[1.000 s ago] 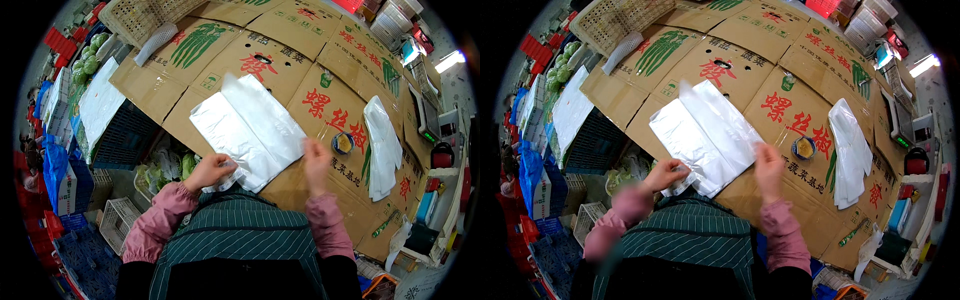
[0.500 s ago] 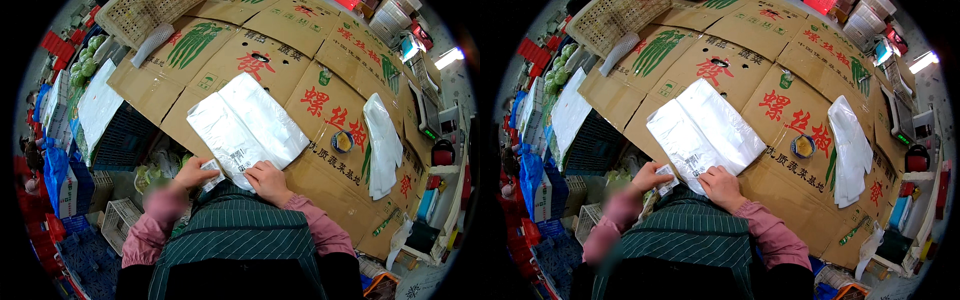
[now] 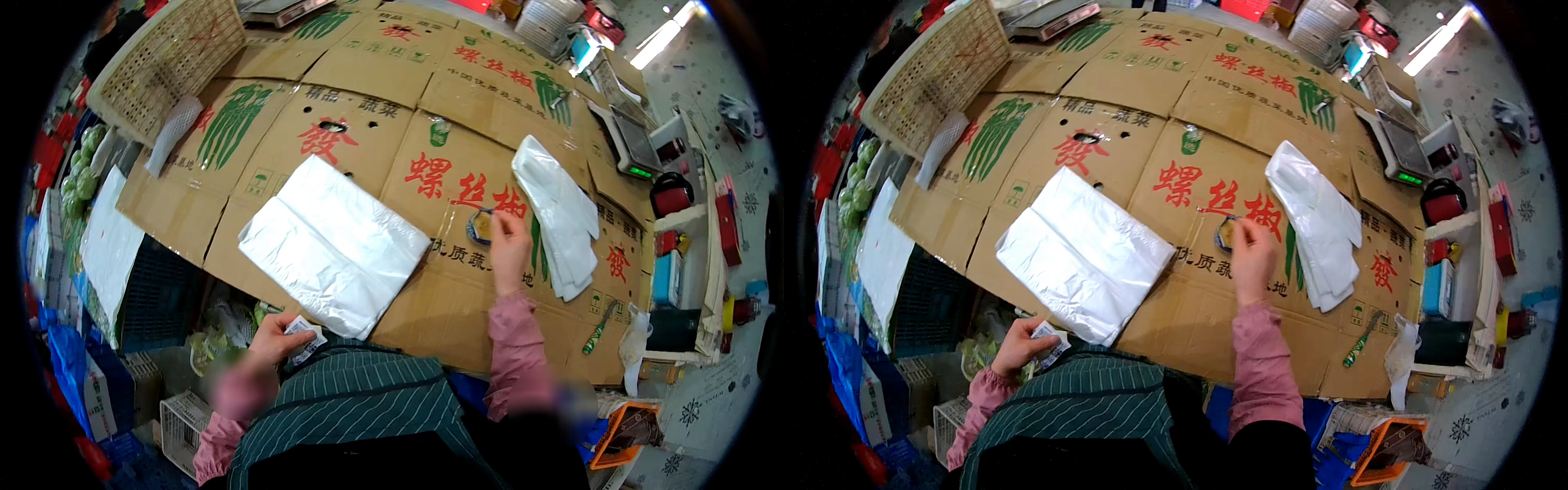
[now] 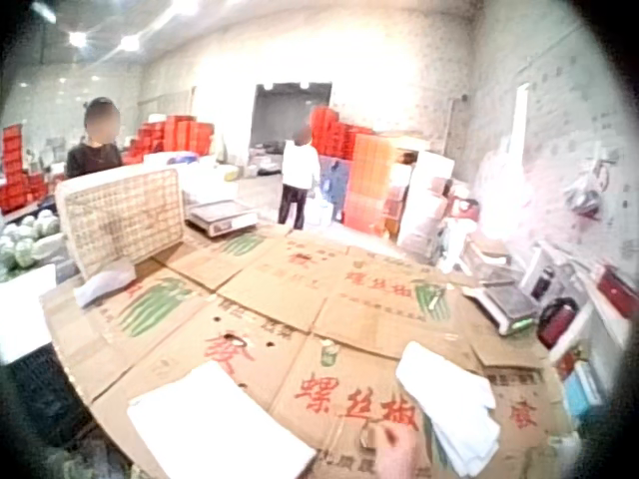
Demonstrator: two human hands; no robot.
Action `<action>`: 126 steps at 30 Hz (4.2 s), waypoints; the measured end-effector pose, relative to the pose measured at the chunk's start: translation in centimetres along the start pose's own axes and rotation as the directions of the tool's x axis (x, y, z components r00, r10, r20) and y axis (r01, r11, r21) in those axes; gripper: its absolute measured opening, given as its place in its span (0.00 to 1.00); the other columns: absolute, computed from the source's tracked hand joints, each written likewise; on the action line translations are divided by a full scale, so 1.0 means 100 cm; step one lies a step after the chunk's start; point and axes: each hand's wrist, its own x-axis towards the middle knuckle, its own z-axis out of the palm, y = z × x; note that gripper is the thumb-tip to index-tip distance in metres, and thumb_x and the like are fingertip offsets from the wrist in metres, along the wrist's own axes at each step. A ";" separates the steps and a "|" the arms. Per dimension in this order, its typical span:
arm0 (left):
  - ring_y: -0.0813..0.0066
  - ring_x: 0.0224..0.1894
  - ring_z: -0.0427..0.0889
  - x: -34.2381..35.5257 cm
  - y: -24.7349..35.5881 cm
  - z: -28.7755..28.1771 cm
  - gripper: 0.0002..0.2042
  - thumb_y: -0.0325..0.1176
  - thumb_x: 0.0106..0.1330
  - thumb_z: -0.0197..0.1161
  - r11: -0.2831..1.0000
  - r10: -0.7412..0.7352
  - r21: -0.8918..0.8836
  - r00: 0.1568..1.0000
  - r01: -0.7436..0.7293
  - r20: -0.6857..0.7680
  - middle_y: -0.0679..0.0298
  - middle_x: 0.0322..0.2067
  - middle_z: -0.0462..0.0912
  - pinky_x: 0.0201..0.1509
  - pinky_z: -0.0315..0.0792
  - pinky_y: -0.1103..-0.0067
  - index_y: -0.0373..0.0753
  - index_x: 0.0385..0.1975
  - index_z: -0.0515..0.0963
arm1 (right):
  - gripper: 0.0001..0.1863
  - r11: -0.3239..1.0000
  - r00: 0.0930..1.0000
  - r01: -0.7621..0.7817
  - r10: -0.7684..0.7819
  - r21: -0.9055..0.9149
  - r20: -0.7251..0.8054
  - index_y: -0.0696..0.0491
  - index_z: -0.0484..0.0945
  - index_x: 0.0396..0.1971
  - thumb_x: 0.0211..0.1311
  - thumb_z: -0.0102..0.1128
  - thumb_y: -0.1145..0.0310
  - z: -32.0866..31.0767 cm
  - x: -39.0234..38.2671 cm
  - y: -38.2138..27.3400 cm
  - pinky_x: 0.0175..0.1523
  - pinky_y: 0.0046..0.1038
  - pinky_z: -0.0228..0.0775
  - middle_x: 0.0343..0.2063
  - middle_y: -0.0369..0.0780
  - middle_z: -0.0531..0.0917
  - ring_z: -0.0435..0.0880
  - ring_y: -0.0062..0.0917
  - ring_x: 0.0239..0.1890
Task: The person retrieves a white plastic shipping bag and a printed shipping label from a cluttered storage area. They place the label on a cardboard work surface, position the bag over it, and use a roll of clear tape to secure the label to the bag. The person then folds the top of the bag over the label to seal it.
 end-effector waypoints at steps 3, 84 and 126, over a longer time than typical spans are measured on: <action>0.84 0.22 0.74 0.000 0.005 0.006 0.07 0.26 0.55 0.66 0.999 0.034 0.010 0.999 -0.034 0.016 0.70 0.21 0.78 0.27 0.67 0.85 0.32 0.33 0.80 | 0.23 0.936 0.989 -0.070 0.110 -0.344 0.098 0.59 0.73 0.44 0.49 0.68 0.66 -0.022 0.026 0.040 0.38 0.28 0.72 0.33 0.42 0.81 0.80 0.30 0.32; 0.83 0.29 0.78 0.020 -0.008 -0.023 0.11 0.32 0.59 0.65 0.996 -0.027 0.079 0.998 0.032 -0.057 0.66 0.28 0.83 0.31 0.71 0.84 0.32 0.38 0.81 | 0.07 0.930 0.793 -0.225 0.002 0.291 0.609 0.56 0.80 0.34 0.57 0.59 0.71 0.060 -0.080 -0.075 0.34 0.25 0.71 0.27 0.40 0.80 0.80 0.26 0.27; 0.85 0.29 0.78 0.013 -0.016 -0.030 0.10 0.30 0.60 0.63 0.994 -0.104 0.037 0.994 0.103 0.019 0.68 0.28 0.82 0.32 0.71 0.85 0.34 0.39 0.80 | 0.06 0.944 0.583 -0.133 -0.173 0.303 0.794 0.54 0.80 0.30 0.58 0.58 0.68 0.074 -0.121 -0.099 0.33 0.25 0.69 0.24 0.37 0.79 0.78 0.22 0.28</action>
